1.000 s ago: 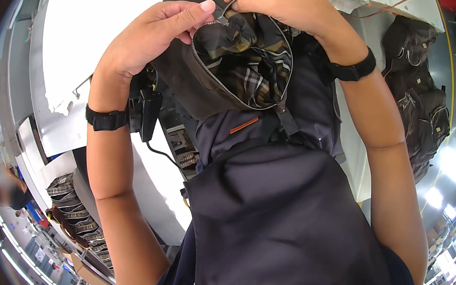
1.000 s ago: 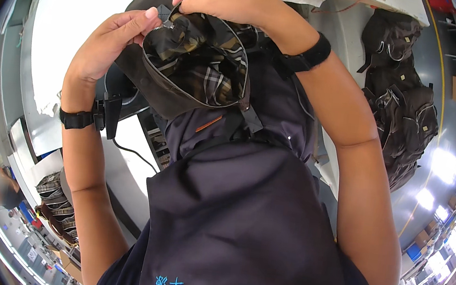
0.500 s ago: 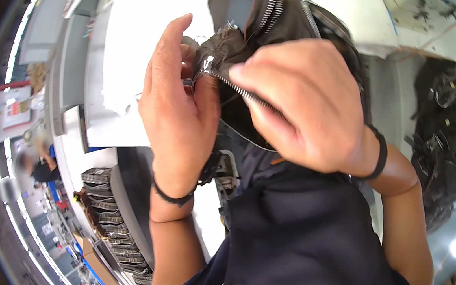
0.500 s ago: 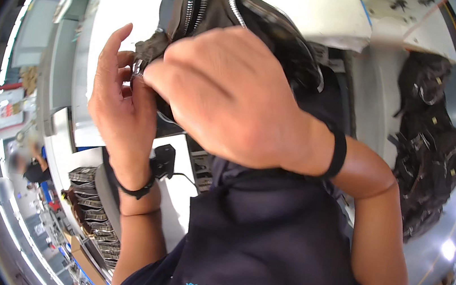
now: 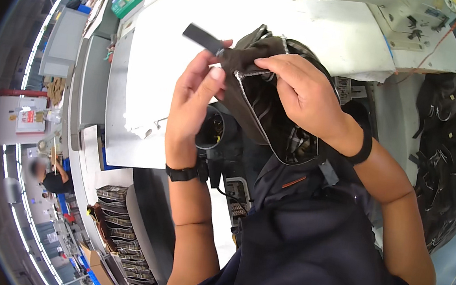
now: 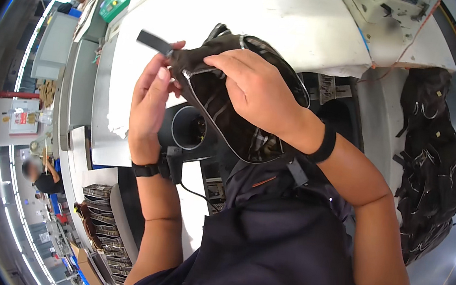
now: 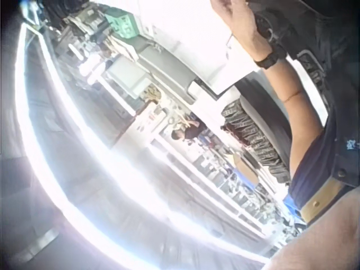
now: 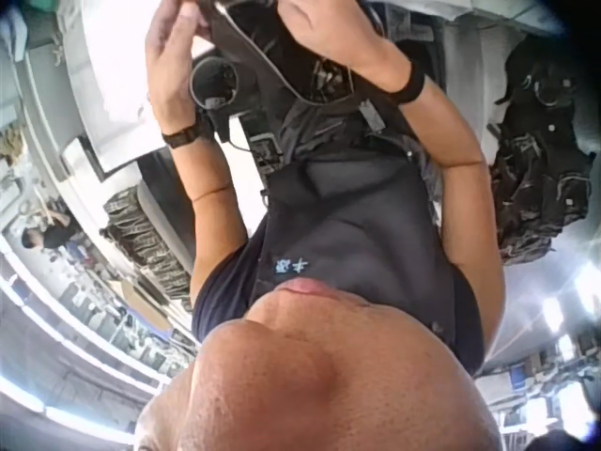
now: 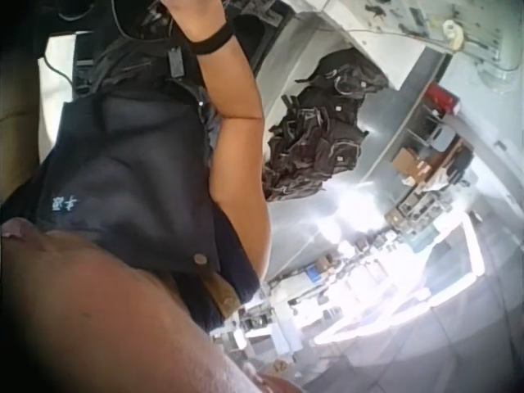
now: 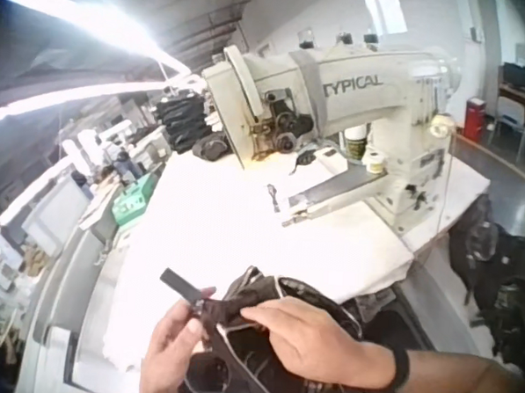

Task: Sewing and inspecting a textile bag using an industrial sewing machine.

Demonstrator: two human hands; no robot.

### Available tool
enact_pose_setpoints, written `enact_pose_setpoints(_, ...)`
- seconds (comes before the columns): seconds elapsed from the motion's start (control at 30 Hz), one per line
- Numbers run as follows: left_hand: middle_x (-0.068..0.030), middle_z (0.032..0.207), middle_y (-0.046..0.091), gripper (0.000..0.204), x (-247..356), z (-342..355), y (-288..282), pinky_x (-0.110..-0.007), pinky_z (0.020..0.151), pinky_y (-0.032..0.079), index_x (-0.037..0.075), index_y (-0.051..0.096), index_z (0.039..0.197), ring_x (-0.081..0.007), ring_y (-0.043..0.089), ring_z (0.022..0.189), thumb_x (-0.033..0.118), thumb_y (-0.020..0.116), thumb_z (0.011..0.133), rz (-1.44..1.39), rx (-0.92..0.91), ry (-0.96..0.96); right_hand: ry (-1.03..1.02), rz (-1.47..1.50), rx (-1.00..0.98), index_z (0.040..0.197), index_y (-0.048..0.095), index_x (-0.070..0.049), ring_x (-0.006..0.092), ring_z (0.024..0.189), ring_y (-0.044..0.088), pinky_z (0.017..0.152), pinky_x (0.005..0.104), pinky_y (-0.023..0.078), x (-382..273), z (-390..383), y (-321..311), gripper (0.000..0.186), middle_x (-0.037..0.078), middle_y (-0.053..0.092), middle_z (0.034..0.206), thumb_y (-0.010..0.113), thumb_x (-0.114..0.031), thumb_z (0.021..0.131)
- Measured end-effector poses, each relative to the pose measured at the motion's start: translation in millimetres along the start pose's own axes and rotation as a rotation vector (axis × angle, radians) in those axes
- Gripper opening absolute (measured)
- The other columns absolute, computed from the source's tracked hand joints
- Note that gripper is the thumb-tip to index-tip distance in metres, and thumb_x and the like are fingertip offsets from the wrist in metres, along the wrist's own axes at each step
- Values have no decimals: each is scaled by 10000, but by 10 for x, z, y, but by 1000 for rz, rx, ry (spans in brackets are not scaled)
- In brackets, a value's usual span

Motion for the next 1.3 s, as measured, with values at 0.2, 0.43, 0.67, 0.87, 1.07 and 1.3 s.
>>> enact_pose_setpoints(0.2,-73,1149,748,412,-236,287,103,-277,905,487,-47,706,1213,-111,625,969,287,479,1131,134,28,246,59,60,29,1221,685,-23,341,982,693,842,406,569,74,47,-65,399,156,709,1068,589,99,854)
enact_pose_setpoints(0.43,-119,1120,763,444,-299,510,266,-317,1019,486,-57,734,1083,-199,679,1094,264,433,1138,64,63,293,224,61,-171,1341,656,-51,283,1071,707,919,350,557,122,-254,-255,419,153,718,1234,638,43,933)
enact_pose_setpoints(0.67,-112,1007,752,455,-489,838,207,-299,929,487,-29,693,921,-182,664,963,286,427,1114,133,58,193,556,-65,-225,1358,629,-72,249,945,704,818,356,552,153,-1081,-689,495,115,716,1105,751,-328,953)
enact_pose_setpoints(0.87,-45,812,680,422,-624,986,291,-267,726,486,23,689,903,-118,611,739,349,505,1099,18,126,228,959,93,-428,1202,692,-11,132,894,690,800,298,542,26,-1882,-811,376,71,742,978,599,-350,1070)
enact_pose_setpoints(1.07,-59,845,703,424,-721,1192,289,-290,745,498,11,701,932,-143,630,770,372,528,1071,145,265,127,1305,838,-433,1119,720,24,122,889,670,805,267,532,-93,-1948,-536,470,70,741,993,588,-424,1073)
enact_pose_setpoints(1.3,-103,1013,730,304,-227,1108,-57,-307,924,511,-28,705,1022,-195,681,964,235,558,1062,100,367,53,1322,786,-410,944,731,49,76,656,621,618,242,455,-320,-1442,-466,387,30,661,672,669,-319,1045)
Point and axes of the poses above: each hand's wrist, its own z-axis towards the middle knuckle, its own y-axis out of the palm, x = y × z, the point moved 3 cm from there along z, towards the middle knuckle
